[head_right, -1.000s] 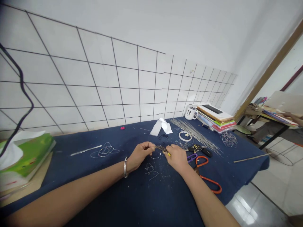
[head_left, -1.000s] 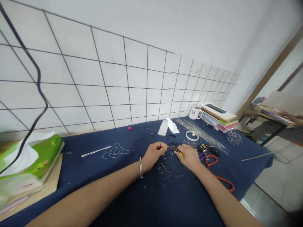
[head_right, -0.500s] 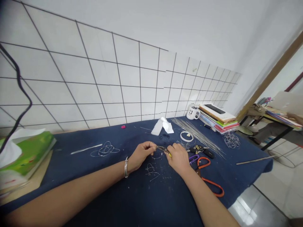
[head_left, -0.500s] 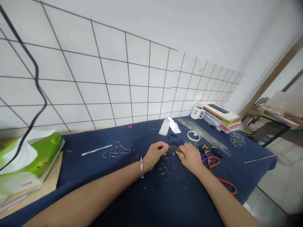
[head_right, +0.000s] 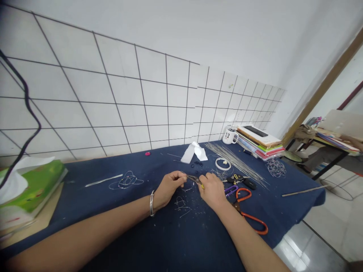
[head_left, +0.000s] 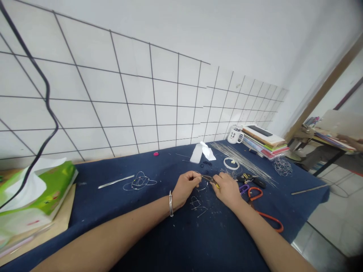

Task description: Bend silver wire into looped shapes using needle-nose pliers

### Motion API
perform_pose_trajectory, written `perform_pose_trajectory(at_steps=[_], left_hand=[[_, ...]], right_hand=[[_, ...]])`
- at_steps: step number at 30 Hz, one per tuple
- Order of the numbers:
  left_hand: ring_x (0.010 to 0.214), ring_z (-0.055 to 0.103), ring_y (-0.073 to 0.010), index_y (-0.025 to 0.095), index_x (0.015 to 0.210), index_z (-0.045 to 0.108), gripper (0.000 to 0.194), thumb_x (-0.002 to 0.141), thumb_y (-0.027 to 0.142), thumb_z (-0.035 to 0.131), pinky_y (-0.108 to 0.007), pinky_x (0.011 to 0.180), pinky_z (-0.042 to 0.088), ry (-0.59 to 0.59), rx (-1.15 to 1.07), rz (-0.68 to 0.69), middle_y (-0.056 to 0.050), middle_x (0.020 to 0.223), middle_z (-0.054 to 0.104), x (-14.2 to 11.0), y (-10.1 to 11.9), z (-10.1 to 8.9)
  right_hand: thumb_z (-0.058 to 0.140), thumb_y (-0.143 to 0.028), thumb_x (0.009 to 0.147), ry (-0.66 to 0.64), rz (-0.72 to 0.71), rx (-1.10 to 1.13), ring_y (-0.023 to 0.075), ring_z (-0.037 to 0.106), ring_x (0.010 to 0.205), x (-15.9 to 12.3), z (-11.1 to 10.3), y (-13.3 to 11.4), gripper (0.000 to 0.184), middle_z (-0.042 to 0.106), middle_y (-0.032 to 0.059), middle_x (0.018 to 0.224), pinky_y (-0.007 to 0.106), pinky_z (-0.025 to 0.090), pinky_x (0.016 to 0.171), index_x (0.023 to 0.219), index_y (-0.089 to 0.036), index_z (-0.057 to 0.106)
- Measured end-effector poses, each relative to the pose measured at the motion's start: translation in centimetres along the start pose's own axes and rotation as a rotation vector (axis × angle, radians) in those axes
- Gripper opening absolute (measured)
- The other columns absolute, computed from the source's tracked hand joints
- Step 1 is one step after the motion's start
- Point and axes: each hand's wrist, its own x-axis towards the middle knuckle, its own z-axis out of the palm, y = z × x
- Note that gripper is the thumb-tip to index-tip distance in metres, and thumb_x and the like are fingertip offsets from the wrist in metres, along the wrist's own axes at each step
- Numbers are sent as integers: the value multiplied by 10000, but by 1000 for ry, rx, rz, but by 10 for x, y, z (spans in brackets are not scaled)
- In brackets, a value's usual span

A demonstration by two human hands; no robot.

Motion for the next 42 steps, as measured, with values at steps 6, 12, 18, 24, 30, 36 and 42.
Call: perform_pose_trajectory(at_steps=[6, 12, 18, 24, 30, 36, 42], left_hand=[[572, 448, -88, 138, 682, 596, 153, 691, 290, 583, -213, 588, 363, -14, -2, 0, 14, 616, 531, 0, 0, -2], [565, 449, -90, 135, 673, 597, 153, 698, 283, 569, -214, 585, 364, -60, 19, 11, 9, 611, 536, 3, 1, -4], [566, 449, -84, 136, 694, 594, 185, 697, 321, 591, -212, 583, 359, -2, -22, -27, 9, 624, 539, 9, -4, -8], [536, 432, -65, 136, 727, 591, 175, 704, 310, 592, -196, 531, 326, -33, -113, -99, 10, 644, 536, 7, -6, -6], [542, 430, -64, 136, 721, 600, 168, 695, 302, 603, -196, 539, 340, -79, -115, -130, 14, 647, 533, 0, -2, 0], [579, 450, -73, 133, 752, 618, 188, 696, 312, 609, -204, 580, 372, -127, -74, -114, 1, 686, 554, -2, 0, 2], [594, 469, -77, 137, 811, 635, 191, 706, 294, 609, -212, 598, 381, -206, -53, -111, -8, 713, 577, -1, -2, 2]], right_hand=[[420, -352, 843, -10, 4, -4, 166, 449, 796, -1, -1, 1, 189, 510, 47, 807, 259, 290, 673, 828, -216, 551], [416, -375, 847, -46, 7, 100, 150, 462, 789, 0, 2, 4, 205, 506, 28, 790, 238, 306, 659, 824, -218, 546], [449, -376, 821, -78, 58, 383, 144, 484, 746, 8, 12, 17, 212, 529, 13, 741, 243, 341, 658, 794, -199, 561], [517, -378, 765, -52, 148, 792, 140, 523, 736, 8, 15, 14, 241, 586, 14, 831, 251, 381, 662, 906, -193, 581], [534, -393, 752, -20, 146, 941, 134, 515, 730, 5, 7, 0, 265, 575, 15, 833, 244, 388, 662, 916, -191, 584], [500, -396, 785, -26, 187, 1078, 107, 448, 632, 5, 4, -1, 226, 493, -20, 665, 219, 354, 597, 768, -178, 557], [526, -409, 775, -41, 266, 1282, 114, 466, 642, 5, 7, 1, 235, 526, -13, 669, 230, 359, 606, 781, -178, 569]])
